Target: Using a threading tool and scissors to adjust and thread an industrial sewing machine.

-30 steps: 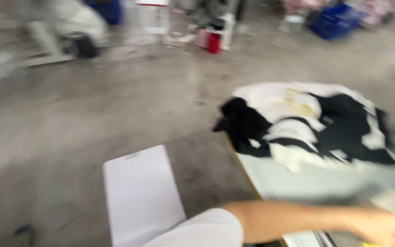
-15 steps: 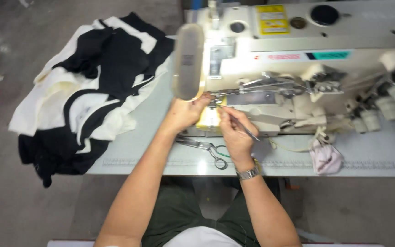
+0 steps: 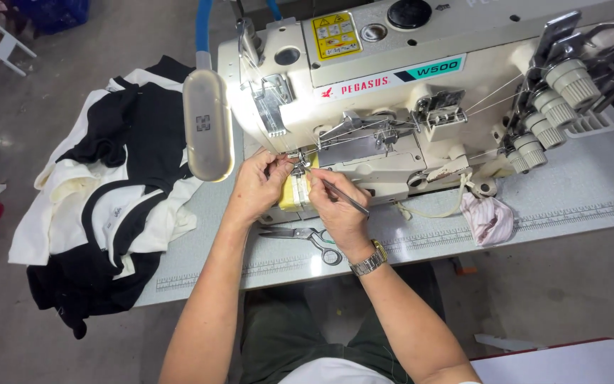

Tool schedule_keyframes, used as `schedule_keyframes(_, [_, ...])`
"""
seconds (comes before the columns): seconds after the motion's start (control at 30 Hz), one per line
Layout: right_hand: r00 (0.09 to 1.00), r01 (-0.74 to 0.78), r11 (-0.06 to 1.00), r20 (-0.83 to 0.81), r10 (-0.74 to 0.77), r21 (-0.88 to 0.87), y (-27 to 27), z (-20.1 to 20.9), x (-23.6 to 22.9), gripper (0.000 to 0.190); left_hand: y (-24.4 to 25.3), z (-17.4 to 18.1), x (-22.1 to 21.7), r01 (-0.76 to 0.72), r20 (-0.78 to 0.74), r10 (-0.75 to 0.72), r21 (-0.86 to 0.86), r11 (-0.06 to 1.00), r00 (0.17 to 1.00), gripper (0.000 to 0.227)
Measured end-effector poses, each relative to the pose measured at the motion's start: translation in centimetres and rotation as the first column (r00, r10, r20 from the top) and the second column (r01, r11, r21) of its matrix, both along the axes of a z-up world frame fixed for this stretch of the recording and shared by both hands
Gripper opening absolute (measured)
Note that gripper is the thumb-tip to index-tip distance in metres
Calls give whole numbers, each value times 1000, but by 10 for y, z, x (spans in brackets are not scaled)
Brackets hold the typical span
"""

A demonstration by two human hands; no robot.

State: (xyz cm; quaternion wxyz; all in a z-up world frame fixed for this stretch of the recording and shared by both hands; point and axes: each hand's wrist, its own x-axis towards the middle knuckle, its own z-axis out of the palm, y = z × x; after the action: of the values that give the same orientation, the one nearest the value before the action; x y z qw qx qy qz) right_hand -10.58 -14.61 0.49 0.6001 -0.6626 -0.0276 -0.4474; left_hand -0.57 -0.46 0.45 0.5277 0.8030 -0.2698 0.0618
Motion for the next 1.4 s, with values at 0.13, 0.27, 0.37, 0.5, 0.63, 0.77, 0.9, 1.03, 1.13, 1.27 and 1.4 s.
schedule_keyframes(0.13, [999, 36, 999, -5, -36, -25, 1, 0, 1, 15, -1, 0, -2, -14, -24, 14, -21, 1000, 1000, 6])
schedule_keyframes(0.27, [999, 38, 999, -13, -39, -22, 1, -2, 2, 15, -3, 4, -5, -8, -20, 8, -26, 1000, 1000, 6])
schedule_keyframes(0.37, [999, 35, 999, -13, -36, -25, 0, -1, 2, 17, -2, 4, -5, -9, -47, 7, -46, 999, 999, 7])
schedule_keyframes(0.5, [1000, 18, 1000, -19, -18, 1, 0, -1, 1, 17, -1, 5, -5, -12, -38, 10, -40, 999, 999, 7])
schedule_keyframes(0.63, [1000, 21, 1000, -18, -21, 8, 1, -1, 2, 17, 0, 2, -5, -13, -58, 10, -42, 999, 998, 7])
schedule_keyframes(0.77, [998, 45, 999, -36, -45, -6, 2, -2, 3, 19, 0, 9, -9, -14, -67, 11, -52, 999, 998, 8])
schedule_keyframes(0.9, [999, 42, 999, -26, -42, 2, 3, -2, 4, 18, 3, 3, -4, -16, -60, 12, -52, 999, 998, 8])
schedule_keyframes(1.03, [998, 64, 998, -19, -64, -17, 4, -1, 4, 18, 4, 2, -5, -18, -60, 15, -49, 999, 998, 8])
schedule_keyframes(1.13, [997, 71, 997, -7, -71, -12, 3, -2, 3, 15, 1, 6, -10, -17, -61, 13, -68, 998, 998, 7])
schedule_keyframes(1.27, [996, 94, 993, 5, -94, -65, 4, 1, 2, 17, 3, 6, -5, -17, -48, 14, -66, 998, 999, 7])
schedule_keyframes(1.4, [991, 133, 985, 17, -131, -112, 6, -4, 3, 18, 2, 12, -10, -19, -32, 17, -62, 998, 999, 5])
